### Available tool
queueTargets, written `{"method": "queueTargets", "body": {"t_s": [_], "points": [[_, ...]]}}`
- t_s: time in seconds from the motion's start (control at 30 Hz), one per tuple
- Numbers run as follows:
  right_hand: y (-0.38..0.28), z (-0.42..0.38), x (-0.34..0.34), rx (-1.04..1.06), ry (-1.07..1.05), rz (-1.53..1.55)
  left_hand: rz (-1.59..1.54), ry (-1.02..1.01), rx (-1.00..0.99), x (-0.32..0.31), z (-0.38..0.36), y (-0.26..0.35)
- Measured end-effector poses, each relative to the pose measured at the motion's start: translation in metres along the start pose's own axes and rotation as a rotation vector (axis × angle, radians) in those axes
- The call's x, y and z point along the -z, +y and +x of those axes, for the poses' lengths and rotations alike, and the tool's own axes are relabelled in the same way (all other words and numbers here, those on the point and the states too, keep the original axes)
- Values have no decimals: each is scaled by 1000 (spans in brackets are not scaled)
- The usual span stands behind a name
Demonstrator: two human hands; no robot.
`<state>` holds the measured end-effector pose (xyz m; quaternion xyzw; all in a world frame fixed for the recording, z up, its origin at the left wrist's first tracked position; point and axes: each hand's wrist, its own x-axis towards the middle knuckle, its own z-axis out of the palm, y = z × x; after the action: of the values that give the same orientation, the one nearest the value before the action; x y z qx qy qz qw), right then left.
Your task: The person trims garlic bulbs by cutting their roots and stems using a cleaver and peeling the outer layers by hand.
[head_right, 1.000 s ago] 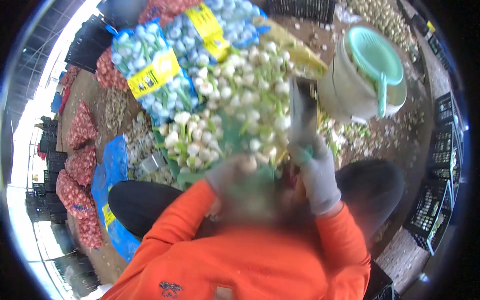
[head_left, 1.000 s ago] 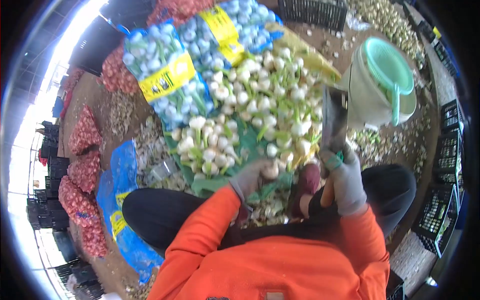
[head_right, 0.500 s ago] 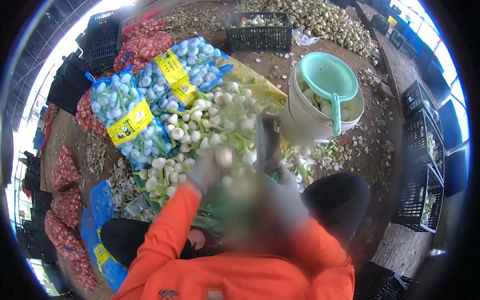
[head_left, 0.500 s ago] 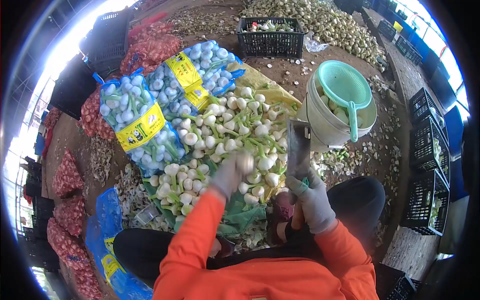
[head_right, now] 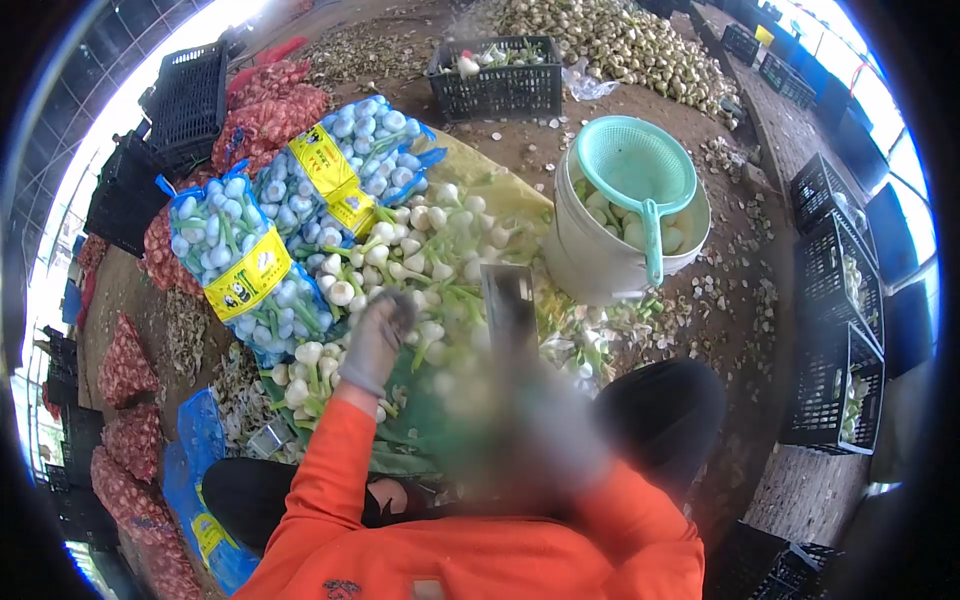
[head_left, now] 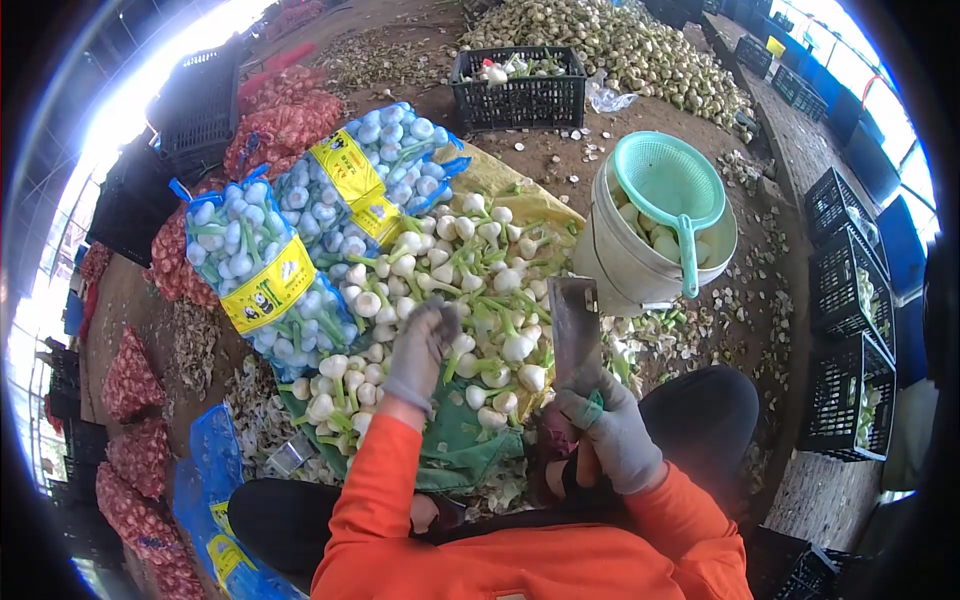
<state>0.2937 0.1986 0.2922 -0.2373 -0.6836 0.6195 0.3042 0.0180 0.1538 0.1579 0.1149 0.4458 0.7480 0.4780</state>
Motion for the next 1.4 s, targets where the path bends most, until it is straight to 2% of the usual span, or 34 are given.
{"method": "queueTargets", "body": {"t_s": [0.13, 0.17, 0.23, 0.27, 0.3, 0.37, 0.43, 0.47, 0.6, 0.7, 0.8, 0.9, 1.0, 1.03, 1.13, 1.17, 1.27, 1.4], "points": [[6, 0, -4, -59, -6, 102, 146, 83, 245, 32, -43, -36], [3, 0, -6, -154, 28, 193, 201, 107, 313, 40, -50, -43], [-4, 2, -9, -385, 142, 465, 354, 105, 308, 60, -58, -59], [1, 1, -11, -414, 197, 487, 430, 106, 309, 71, -63, -66], [6, -1, -12, -442, 253, 510, 758, 83, 266, 78, -64, -70], [12, 1, -6, -482, 272, 339, 1244, 5, 119, 116, -60, -99], [8, 4, 0, -507, 237, 111, 1360, -150, 224, 131, -63, -112], [26, 2, -2, -413, 329, 190, 1450, -151, 237, 141, -69, -123], [40, -2, -11, -374, 274, 255, 1699, -177, 275, 117, -83, -117], [44, -1, -11, -360, 274, 220, 1768, -245, 198, 96, -81, -125], [46, 2, -13, -362, 261, 247, 1801, -243, 283, 65, -79, -129], [47, 4, -11, -434, 214, 143, 1633, 29, 446, 57, -76, -143], [43, 4, -21, -454, 276, 103, 1542, 67, 616, 63, -63, -154], [43, 3, -21, -459, 289, 101, 1486, 84, 572, 65, -63, -154], [44, 3, -23, -474, 305, 89, 1303, -7, 534, 90, -62, -154], [44, 3, -22, -480, 304, 72, 1294, -29, 461, 97, -67, -151], [42, 2, -21, -485, 272, 39, 691, -140, 376, 87, -79, -111], [32, 3, -22, -510, 256, 122, 409, -276, 290, 38, -95, -39]]}}
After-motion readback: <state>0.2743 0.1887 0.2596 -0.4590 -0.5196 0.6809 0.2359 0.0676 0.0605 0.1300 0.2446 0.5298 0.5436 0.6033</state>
